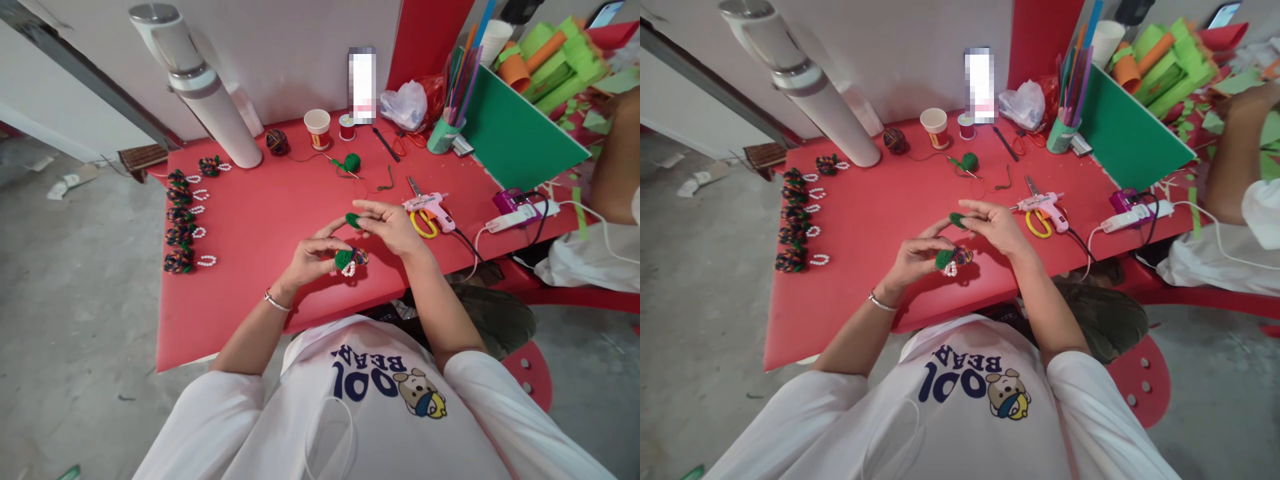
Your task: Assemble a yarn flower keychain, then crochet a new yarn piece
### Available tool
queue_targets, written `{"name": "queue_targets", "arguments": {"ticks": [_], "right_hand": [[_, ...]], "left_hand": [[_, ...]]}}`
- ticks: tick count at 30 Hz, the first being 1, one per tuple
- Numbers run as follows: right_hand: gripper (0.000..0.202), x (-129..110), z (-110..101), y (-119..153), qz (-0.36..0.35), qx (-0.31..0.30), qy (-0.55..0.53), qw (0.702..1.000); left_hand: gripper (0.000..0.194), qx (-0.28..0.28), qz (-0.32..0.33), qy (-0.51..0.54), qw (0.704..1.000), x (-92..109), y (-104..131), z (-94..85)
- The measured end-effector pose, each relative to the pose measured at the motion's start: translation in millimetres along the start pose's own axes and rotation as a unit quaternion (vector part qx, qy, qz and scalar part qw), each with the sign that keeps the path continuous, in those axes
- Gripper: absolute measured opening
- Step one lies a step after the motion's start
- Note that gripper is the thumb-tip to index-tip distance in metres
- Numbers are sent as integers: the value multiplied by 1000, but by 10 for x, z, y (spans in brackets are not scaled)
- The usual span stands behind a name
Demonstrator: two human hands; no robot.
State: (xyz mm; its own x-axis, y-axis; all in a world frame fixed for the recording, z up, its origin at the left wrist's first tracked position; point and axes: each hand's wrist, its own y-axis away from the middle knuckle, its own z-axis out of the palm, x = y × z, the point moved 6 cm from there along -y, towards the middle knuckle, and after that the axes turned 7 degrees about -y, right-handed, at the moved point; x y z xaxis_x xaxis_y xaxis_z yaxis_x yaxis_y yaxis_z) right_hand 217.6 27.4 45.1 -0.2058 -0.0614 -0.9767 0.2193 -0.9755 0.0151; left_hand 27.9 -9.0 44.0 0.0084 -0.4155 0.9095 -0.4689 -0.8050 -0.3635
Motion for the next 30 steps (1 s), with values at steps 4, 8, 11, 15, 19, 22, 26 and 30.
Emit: {"name": "queue_targets", "arguments": {"ticks": [4, 8, 11, 15, 19, 22, 26, 30], "right_hand": [[48, 71, -61, -45, 6, 53, -57, 997], [42, 110, -100, -82, -8, 74, -70, 995], [38, 138, -132, -97, -2, 91, -82, 992], [47, 179, -157, -90, 45, 115, -149, 981], [52, 150, -140, -71, 56, 116, -183, 975], [54, 133, -122, -59, 52, 114, -191, 974], [50, 138, -104, -47, 42, 119, -181, 975], [41, 97, -99, -21, -5, 143, -113, 983]], "left_hand": [[27, 5, -7, 14, 1000, -9, -21, -6], [30, 25, -9, 37, 999, -7, -44, -22], [28, 41, -19, 64, 997, -14, -40, -37], [26, 66, -30, 86, 994, -8, -31, -76], [26, 78, -36, 74, 993, 15, -42, -99], [27, 90, -50, 69, 992, 8, -49, -111], [28, 100, -56, 76, 991, -18, -46, -123], [26, 103, -55, 85, 990, -32, -39, -127]]}}
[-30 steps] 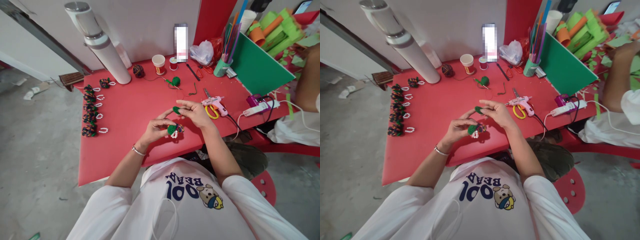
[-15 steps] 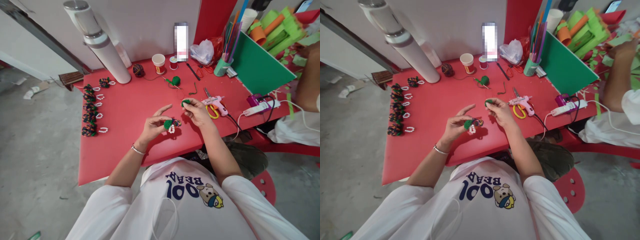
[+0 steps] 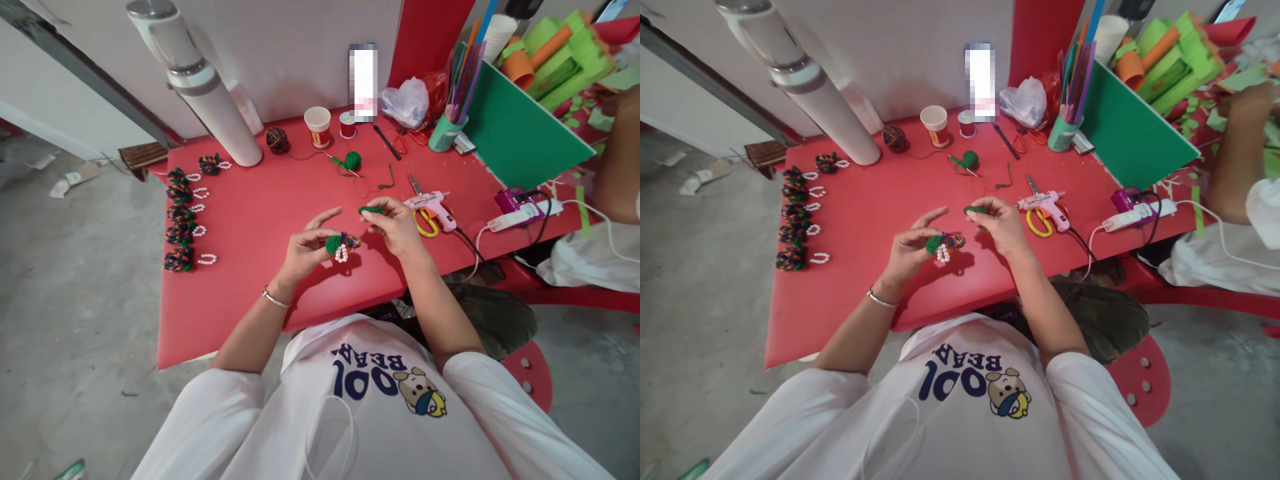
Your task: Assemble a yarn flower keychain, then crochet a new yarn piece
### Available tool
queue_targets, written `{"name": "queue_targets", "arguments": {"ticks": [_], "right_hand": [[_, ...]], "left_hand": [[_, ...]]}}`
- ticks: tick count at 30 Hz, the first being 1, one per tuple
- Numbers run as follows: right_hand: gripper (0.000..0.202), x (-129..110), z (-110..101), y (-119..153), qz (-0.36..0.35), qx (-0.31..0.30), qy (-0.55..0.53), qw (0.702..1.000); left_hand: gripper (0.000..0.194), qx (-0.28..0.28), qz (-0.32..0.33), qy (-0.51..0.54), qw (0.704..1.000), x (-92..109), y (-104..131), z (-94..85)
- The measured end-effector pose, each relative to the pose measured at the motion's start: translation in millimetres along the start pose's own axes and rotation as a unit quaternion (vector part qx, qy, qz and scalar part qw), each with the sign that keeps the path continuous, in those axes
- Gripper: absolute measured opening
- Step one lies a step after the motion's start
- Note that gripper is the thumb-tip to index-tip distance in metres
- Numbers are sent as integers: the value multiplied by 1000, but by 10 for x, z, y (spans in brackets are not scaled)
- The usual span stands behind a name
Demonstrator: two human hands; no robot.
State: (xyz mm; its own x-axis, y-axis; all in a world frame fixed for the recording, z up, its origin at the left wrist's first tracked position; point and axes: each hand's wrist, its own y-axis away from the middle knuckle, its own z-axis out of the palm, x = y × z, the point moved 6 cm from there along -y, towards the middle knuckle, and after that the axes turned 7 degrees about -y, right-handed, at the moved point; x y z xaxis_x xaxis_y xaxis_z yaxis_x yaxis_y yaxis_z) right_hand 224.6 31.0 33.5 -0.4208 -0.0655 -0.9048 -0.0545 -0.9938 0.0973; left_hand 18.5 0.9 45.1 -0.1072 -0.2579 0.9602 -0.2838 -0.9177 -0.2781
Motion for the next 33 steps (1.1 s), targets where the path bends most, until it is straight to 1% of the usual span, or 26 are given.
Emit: {"name": "queue_targets", "arguments": {"ticks": [2, 4, 7, 10, 14, 20, 27, 33], "right_hand": [[36, -50, 19, 31, -41, 4, 46, 998], [28, -108, 58, 77, -75, -6, 91, 993], [19, -206, 144, 159, -118, -37, 158, 980], [15, -279, 229, 233, -146, -70, 215, 963], [15, -287, 286, 275, -149, -97, 253, 951], [15, -267, 278, 285, -144, -114, 257, 949], [16, -352, 278, 331, -164, -140, 271, 938], [18, -397, 276, 377, -175, -149, 282, 932]], "left_hand": [[24, 0, -1, 2, 1000, 4, 2, 2], [23, -1, -3, 4, 1000, 11, 4, 7], [24, -1, -2, 11, 1000, 22, 8, 13], [26, -1, -4, 15, 1000, 18, 7, 15], [27, 8, -3, 13, 1000, 9, -1, -1], [27, 10, -4, 4, 1000, -12, -5, -19], [31, 10, -5, 10, 1000, -28, -9, -22], [29, 16, -7, 8, 1000, -43, -11, -23]]}}
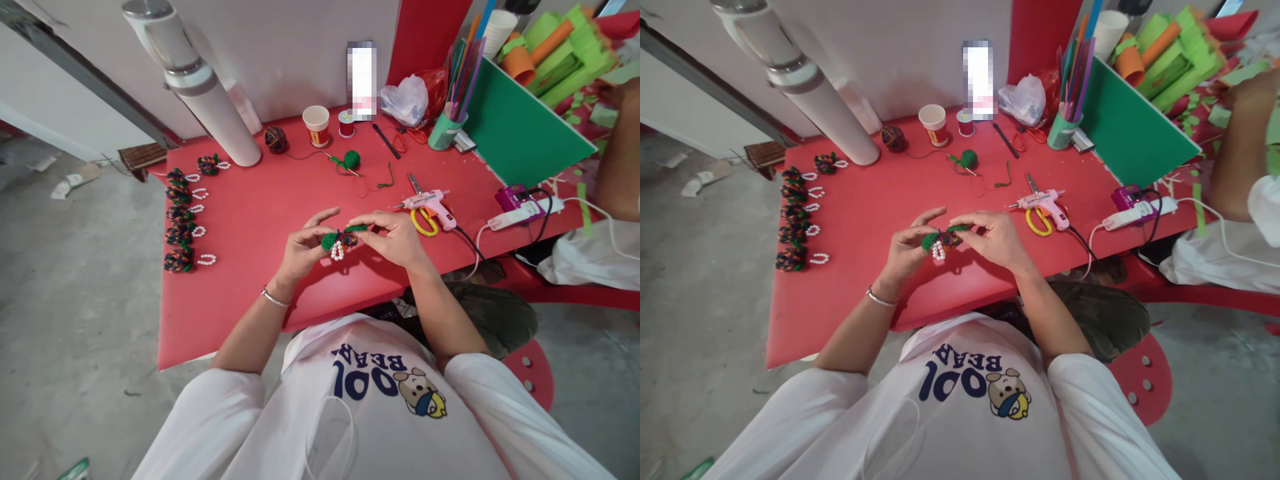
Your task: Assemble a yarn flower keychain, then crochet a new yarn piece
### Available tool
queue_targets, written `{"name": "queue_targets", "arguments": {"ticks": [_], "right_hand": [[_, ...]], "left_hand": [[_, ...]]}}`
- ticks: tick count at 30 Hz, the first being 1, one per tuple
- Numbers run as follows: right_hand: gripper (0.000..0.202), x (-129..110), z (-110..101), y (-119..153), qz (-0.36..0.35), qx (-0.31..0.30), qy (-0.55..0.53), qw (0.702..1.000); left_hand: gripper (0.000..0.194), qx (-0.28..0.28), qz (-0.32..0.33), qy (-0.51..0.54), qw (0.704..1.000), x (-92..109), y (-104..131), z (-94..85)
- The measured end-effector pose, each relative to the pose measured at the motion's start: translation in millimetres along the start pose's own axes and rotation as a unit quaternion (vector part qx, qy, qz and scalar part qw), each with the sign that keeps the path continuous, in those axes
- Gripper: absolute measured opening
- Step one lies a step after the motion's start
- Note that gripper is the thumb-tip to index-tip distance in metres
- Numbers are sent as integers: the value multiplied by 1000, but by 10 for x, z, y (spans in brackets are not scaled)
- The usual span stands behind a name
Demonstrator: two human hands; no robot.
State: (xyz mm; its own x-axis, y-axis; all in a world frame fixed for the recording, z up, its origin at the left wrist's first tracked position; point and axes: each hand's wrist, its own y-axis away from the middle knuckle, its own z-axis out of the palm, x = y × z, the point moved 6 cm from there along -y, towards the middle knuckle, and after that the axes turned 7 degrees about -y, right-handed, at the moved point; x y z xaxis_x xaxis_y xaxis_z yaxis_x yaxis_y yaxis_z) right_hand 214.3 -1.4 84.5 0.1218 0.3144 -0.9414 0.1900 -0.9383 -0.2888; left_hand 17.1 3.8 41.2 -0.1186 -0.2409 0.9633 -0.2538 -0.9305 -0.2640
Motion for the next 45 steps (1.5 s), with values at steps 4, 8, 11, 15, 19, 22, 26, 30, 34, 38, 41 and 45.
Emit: {"name": "queue_targets", "arguments": {"ticks": [4, 8, 11, 15, 19, 22, 26, 30, 34, 38, 41, 45], "right_hand": [[17, -4, -21, 7, 3, 9, 8, 1000], [15, 2, -30, -19, 10, 38, 3, 999], [15, 13, -4, -43, 15, 47, -7, 999], [16, 23, 29, -51, 11, 36, -2, 999], [16, 8, 23, -38, -1, 15, 15, 1000], [17, -9, 12, -30, -5, 6, 16, 1000], [16, -32, 5, -25, -7, 1, 10, 1000], [17, -32, 2, -19, -2, 0, 17, 1000], [18, -29, 7, -10, -5, 2, 22, 1000], [19, -64, 21, 0, -28, 8, 30, 999], [18, -90, 36, 2, -51, 8, 56, 997], [19, -92, 41, -6, -80, 12, 89, 993]], "left_hand": [[29, 9, -1, 7, 1000, -12, -4, -13], [27, 2, -12, 13, 1000, -28, 3, -10], [26, -1, -23, 19, 1000, -42, 9, -7], [28, -1, -10, 21, 1000, -36, 7, -11], [30, 1, -13, 17, 1000, -32, 7, -12], [30, 8, -19, 18, 1000, -30, 5, -14], [29, 6, -12, 23, 1000, -42, -2, -17], [30, 12, -17, 25, 999, -88, -5, -34], [29, 20, -14, 31, 999, -121, -8, -48], [28, 27, -16, 40, 999, -145, -10, -54], [31, 36, -35, 57, 997, -168, -9, -53], [35, 46, -54, 77, 995, -184, -10, -44]]}}
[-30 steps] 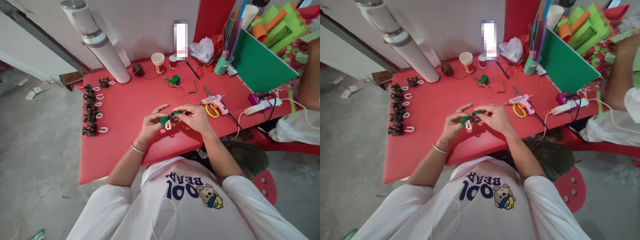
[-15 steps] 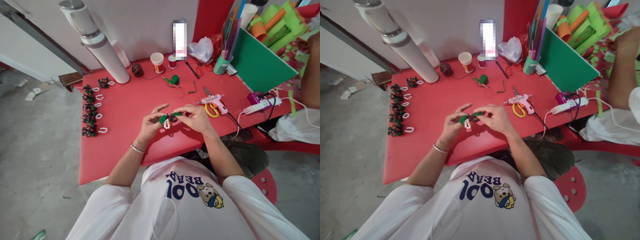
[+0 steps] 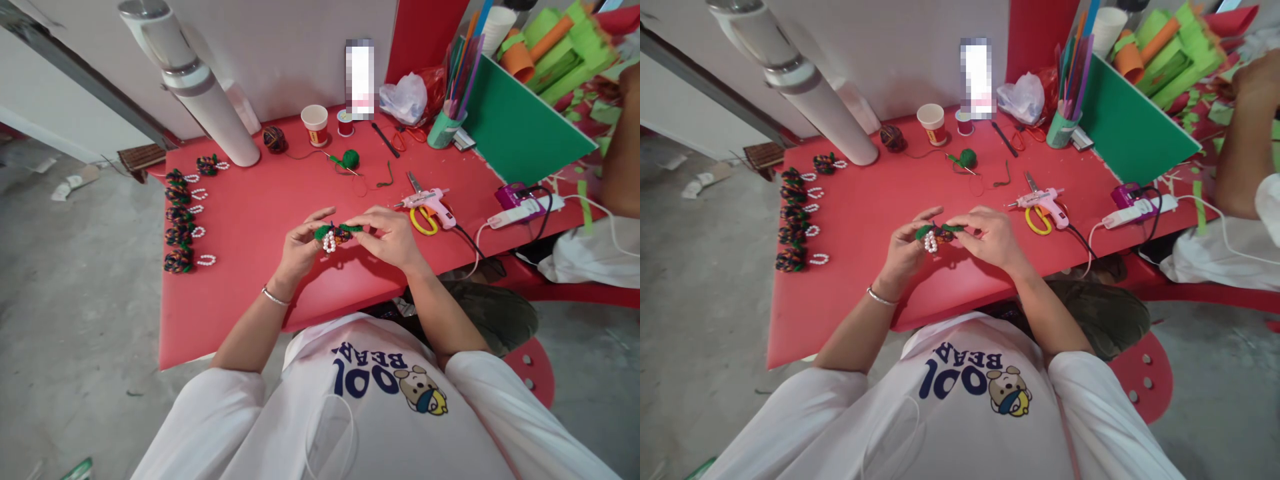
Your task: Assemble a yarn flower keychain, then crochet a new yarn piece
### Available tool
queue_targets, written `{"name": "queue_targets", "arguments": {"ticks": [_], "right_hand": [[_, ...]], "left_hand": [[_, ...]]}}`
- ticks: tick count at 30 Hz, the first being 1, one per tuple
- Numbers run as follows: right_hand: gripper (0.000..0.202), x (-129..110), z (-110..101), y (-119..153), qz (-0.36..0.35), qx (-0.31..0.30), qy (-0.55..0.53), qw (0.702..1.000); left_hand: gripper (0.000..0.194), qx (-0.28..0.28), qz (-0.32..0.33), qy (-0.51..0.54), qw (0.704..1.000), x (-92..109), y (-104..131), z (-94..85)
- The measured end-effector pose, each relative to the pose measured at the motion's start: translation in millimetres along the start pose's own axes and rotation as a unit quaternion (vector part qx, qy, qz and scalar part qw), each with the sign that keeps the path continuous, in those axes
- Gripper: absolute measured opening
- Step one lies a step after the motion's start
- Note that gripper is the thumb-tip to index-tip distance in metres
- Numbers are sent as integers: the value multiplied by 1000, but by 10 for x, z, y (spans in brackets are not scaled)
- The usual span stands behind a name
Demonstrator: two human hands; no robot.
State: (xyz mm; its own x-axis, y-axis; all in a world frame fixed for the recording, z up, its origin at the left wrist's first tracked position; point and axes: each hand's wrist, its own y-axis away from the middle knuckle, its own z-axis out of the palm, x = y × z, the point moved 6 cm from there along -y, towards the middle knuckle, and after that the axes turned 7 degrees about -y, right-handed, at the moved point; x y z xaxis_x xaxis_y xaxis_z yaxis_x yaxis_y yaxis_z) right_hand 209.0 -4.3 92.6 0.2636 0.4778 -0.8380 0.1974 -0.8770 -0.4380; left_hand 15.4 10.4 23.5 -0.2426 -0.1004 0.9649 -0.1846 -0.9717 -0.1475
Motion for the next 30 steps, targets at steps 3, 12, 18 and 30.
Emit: {"name": "queue_targets", "arguments": {"ticks": [3, 12, 18, 30], "right_hand": [[20, 3, 9, -13, -15, -1, 6, 1000], [26, -47, 14, 3, -29, 2, 2, 1000], [18, -67, 33, 21, -44, -7, 25, 999], [27, 19, 179, 8, -83, -13, 57, 995]], "left_hand": [[34, 9, -3, 0, 1000, -2, -1, -3], [34, 9, 1, 8, 1000, -17, -5, -14], [34, 18, 4, 4, 1000, -55, -5, -33], [42, 76, -66, 42, 994, -134, 11, -38]]}}
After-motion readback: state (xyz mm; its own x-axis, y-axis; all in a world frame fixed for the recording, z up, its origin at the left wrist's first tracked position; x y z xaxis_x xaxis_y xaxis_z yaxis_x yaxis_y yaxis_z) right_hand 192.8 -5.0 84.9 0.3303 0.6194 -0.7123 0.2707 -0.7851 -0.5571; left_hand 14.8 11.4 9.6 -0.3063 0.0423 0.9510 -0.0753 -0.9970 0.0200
